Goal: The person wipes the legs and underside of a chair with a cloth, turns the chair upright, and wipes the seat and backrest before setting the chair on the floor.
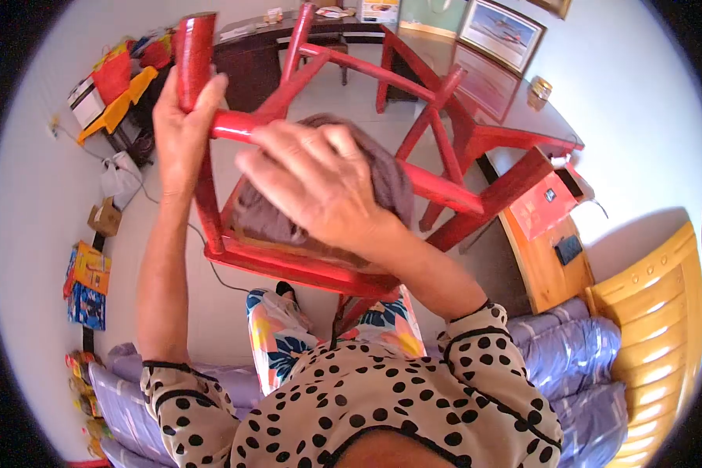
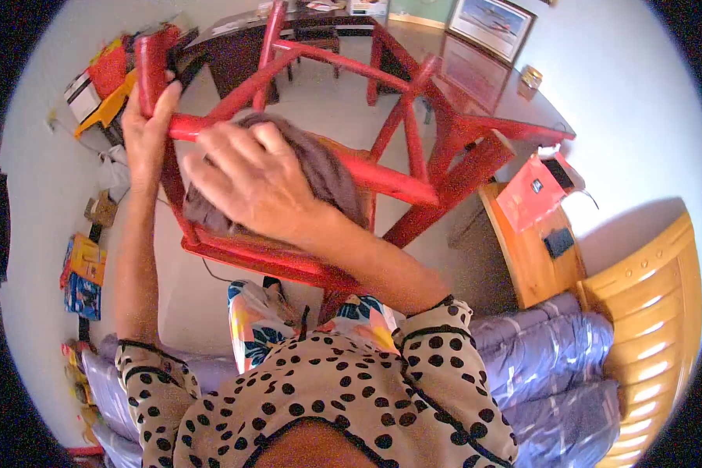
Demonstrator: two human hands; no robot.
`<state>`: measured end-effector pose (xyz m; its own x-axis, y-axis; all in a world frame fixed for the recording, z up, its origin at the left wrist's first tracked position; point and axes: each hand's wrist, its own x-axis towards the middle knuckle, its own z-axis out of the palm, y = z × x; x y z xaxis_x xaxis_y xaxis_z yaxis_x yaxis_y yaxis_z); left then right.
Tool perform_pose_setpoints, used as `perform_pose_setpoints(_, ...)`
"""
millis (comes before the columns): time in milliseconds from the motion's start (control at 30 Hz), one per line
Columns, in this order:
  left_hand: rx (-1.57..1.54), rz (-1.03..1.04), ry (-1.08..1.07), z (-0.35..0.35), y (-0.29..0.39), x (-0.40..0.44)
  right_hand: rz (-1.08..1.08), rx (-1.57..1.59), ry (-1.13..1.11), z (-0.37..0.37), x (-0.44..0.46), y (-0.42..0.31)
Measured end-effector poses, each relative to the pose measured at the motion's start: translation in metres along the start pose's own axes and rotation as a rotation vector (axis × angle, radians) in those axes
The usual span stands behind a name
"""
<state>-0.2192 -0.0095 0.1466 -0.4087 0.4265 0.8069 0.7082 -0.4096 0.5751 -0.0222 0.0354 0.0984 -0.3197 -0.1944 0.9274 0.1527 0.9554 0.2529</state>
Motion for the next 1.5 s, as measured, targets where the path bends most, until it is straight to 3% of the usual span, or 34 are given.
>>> perform_pose_setpoints(67, 0.023, -0.029, -0.014, -0.004, -0.01, 0.005, 0.0, 0.19, -0.076, -0.011, -0.016, -0.01)
perform_pose_setpoints(133, 0.001, -0.072, -0.035, -0.005, -0.016, 0.008, 0.127, 0.623, -0.093, -0.017, -0.036, -0.024)
perform_pose_setpoints(200, 0.027, -0.06, -0.041, -0.003, -0.018, 0.013, 0.395, 0.839, -0.308, -0.031, -0.074, -0.04)
perform_pose_setpoints(333, 0.039, -0.003, -0.051, 0.002, -0.029, 0.029, 0.583, 0.923, -0.658, -0.069, -0.151, -0.056)
perform_pose_setpoints(467, -0.033, -0.085, -0.109, 0.01, -0.043, 0.047, 0.971, 0.63, -0.955, -0.136, -0.197, -0.036)
perform_pose_setpoints(600, -0.028, -0.081, -0.118, 0.003, -0.057, 0.054, 1.326, 0.605, -0.872, -0.181, -0.231, 0.018)
perform_pose_setpoints(667, -0.02, -0.09, -0.115, -0.004, -0.06, 0.054, 1.552, 0.84, -0.601, -0.206, -0.25, 0.042)
perform_pose_setpoints(867, -0.121, -0.172, -0.125, -0.018, -0.068, 0.048, 1.54, 0.7, -0.754, -0.228, -0.291, 0.071)
perform_pose_setpoints(900, -0.062, -0.191, -0.124, -0.016, -0.063, 0.049, 1.821, 1.044, -0.414, -0.226, -0.273, 0.066)
perform_pose_setpoints(1000, -0.099, -0.16, -0.134, 0.001, -0.043, 0.044, 1.695, 0.91, -0.28, -0.226, -0.307, 0.083)
perform_pose_setpoints(1033, -0.069, -0.136, -0.157, 0.005, -0.045, 0.047, 1.606, 0.618, -0.428, -0.23, -0.268, 0.073)
perform_pose_setpoints(1100, -0.072, -0.098, -0.168, 0.016, -0.041, 0.048, 1.617, 0.501, -0.486, -0.243, -0.261, 0.084)
perform_pose_setpoints(1167, -0.059, -0.076, -0.187, 0.019, -0.047, 0.052, 1.392, 0.443, -0.383, -0.248, -0.268, 0.094)
perform_pose_setpoints(1300, -0.104, -0.087, -0.205, 0.022, -0.051, 0.056, 1.506, 0.43, -0.5, -0.257, -0.222, 0.12)
perform_pose_setpoints(1500, -0.119, -0.106, -0.201, 0.011, -0.056, 0.055, 0.961, -0.086, -0.889, -0.25, -0.194, 0.135)
